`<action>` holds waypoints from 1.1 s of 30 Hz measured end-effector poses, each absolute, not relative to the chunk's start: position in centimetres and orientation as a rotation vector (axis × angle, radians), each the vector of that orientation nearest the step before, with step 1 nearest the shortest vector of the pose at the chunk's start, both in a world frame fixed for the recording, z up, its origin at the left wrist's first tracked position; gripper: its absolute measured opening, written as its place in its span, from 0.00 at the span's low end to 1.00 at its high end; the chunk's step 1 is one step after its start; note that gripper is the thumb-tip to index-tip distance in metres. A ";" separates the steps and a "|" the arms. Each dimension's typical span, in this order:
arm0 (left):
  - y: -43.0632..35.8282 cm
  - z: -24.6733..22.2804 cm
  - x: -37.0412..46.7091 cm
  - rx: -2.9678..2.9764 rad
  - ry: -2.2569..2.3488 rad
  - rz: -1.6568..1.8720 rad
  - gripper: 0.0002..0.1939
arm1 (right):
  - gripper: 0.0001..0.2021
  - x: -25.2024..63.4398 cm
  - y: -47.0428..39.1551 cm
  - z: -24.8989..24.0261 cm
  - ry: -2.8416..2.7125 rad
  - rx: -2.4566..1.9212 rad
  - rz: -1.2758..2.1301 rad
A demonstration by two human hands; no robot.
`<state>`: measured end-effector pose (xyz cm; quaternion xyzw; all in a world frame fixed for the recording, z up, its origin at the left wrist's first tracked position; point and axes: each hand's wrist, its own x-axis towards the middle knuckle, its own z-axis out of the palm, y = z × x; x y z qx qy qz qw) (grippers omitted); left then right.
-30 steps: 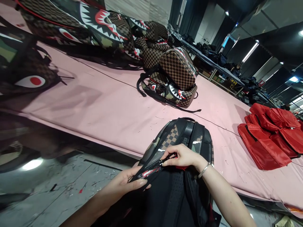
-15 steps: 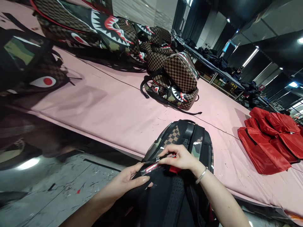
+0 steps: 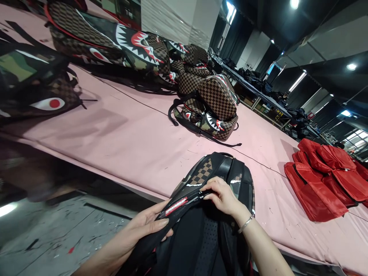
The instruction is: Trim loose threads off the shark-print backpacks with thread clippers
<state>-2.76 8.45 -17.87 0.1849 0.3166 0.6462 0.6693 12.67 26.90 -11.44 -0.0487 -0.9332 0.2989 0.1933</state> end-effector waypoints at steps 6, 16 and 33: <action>8.3 -17.4 -2.9 0.441 0.746 1.457 0.32 | 0.10 11.4 27.4 -10.9 -2.671 0.022 0.765; 8.5 -17.4 -3.0 0.454 0.783 1.437 0.32 | 0.09 12.6 28.4 -11.5 -2.635 -0.105 0.805; 8.3 -15.5 -1.9 0.486 0.873 1.466 0.31 | 0.08 11.8 27.2 -10.6 -2.670 0.029 0.852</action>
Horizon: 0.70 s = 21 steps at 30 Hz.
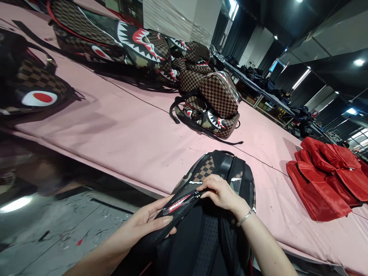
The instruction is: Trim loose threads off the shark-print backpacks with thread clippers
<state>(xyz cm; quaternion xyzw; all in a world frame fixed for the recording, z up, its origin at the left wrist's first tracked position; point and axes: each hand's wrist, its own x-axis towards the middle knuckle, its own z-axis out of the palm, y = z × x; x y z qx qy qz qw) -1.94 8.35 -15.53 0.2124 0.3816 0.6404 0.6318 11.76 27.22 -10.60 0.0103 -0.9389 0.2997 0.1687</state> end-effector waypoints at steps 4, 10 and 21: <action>8.1 -14.5 -1.7 0.481 0.913 1.457 0.31 | 0.07 11.9 27.1 -10.1 -2.683 0.036 0.889; 8.2 -13.5 -1.6 0.468 0.879 1.452 0.31 | 0.08 12.0 27.0 -9.8 -2.643 0.022 0.958; 8.4 -13.2 -1.1 0.471 0.911 1.443 0.36 | 0.10 11.3 25.7 -8.3 -2.763 0.126 0.826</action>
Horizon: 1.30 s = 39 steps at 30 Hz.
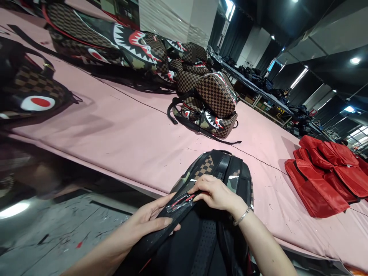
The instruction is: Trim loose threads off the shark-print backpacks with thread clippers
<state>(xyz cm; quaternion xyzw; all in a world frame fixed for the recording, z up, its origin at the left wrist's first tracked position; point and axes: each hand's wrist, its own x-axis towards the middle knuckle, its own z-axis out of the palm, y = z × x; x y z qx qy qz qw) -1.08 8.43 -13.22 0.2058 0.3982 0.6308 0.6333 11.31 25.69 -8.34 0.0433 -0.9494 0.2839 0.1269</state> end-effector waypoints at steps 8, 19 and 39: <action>8.7 -13.2 -0.7 0.497 0.908 1.420 0.40 | 0.06 13.2 23.6 -8.3 -2.723 -0.040 0.625; 9.6 -12.1 2.6 0.442 0.914 1.488 0.41 | 0.13 19.0 17.7 -10.0 -2.389 -0.655 0.498; 10.7 -13.1 4.5 0.442 1.155 1.389 0.37 | 0.08 20.3 15.4 -11.7 -2.052 -0.749 0.588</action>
